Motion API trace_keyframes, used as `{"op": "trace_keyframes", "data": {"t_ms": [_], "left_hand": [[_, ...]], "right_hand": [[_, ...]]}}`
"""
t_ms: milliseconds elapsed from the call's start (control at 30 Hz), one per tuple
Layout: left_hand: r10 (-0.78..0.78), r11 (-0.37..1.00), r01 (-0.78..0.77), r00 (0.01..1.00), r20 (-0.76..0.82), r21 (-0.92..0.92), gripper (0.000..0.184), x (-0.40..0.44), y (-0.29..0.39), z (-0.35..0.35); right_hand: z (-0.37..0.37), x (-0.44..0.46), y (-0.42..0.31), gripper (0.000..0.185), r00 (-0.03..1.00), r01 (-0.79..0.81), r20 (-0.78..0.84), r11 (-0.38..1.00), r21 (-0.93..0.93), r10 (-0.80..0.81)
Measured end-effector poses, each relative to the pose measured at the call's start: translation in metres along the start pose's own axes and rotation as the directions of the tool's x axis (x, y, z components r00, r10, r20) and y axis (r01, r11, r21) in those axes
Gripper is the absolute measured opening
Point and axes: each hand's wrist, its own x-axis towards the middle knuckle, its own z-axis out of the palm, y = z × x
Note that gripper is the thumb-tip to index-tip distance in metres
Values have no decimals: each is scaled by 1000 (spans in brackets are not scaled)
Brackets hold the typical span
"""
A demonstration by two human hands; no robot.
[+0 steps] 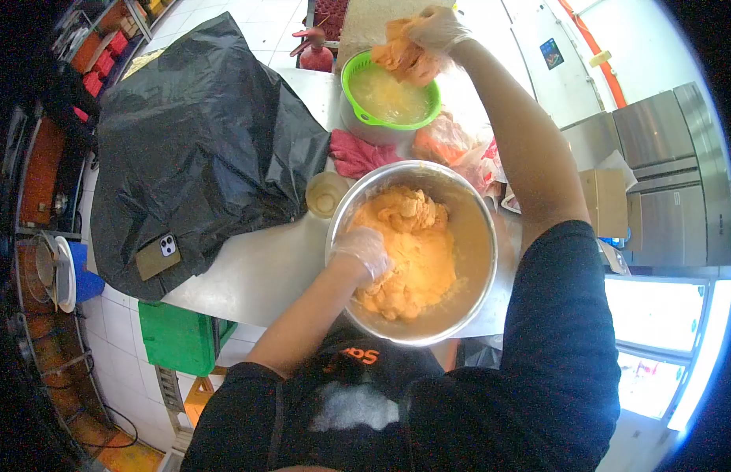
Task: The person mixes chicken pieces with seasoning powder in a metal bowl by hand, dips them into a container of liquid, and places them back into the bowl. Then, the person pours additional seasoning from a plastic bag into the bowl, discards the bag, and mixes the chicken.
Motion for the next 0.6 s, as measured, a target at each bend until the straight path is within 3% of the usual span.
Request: {"op": "trace_keyframes", "data": {"t_ms": [100, 200, 267, 367, 433, 533, 567, 600], "left_hand": [[-8, 1000, 8, 1000, -4, -23, 35, 2, -2, 8], [-71, 994, 71, 997, 4, -83, 37, 0, 1, -7], [-84, 992, 87, 996, 39, -86, 38, -6, 4, -9], [4, 999, -7, 998, 68, 36, 40, -8, 6, -16], [5, 993, -16, 996, 93, 117, 29, -6, 6, -15], [22, 986, -39, 994, 109, 161, 29, -4, 4, -10], [31, 983, -52, 992, 121, 174, 29, -3, 1, -6], [163, 947, -188, 980, 114, 261, 31, 6, -9, 9]], "right_hand": [[15, 5, 5, 35, 995, -25, 89, 991, -133, 38], [32, 5, 13, 34, 994, 91, 79, 971, -219, -75], [41, -1, 19, 35, 998, 48, 44, 973, -224, -39], [46, 0, 20, 39, 998, 15, 56, 974, -228, -2], [51, 3, 24, 42, 994, 5, 103, 974, -226, 19], [58, 0, 27, 45, 998, 28, 68, 957, -288, -9], [56, -2, 29, 38, 998, 54, 46, 960, -276, -43], [49, -7, 29, 31, 997, 78, 24, 961, -266, -74]]}}
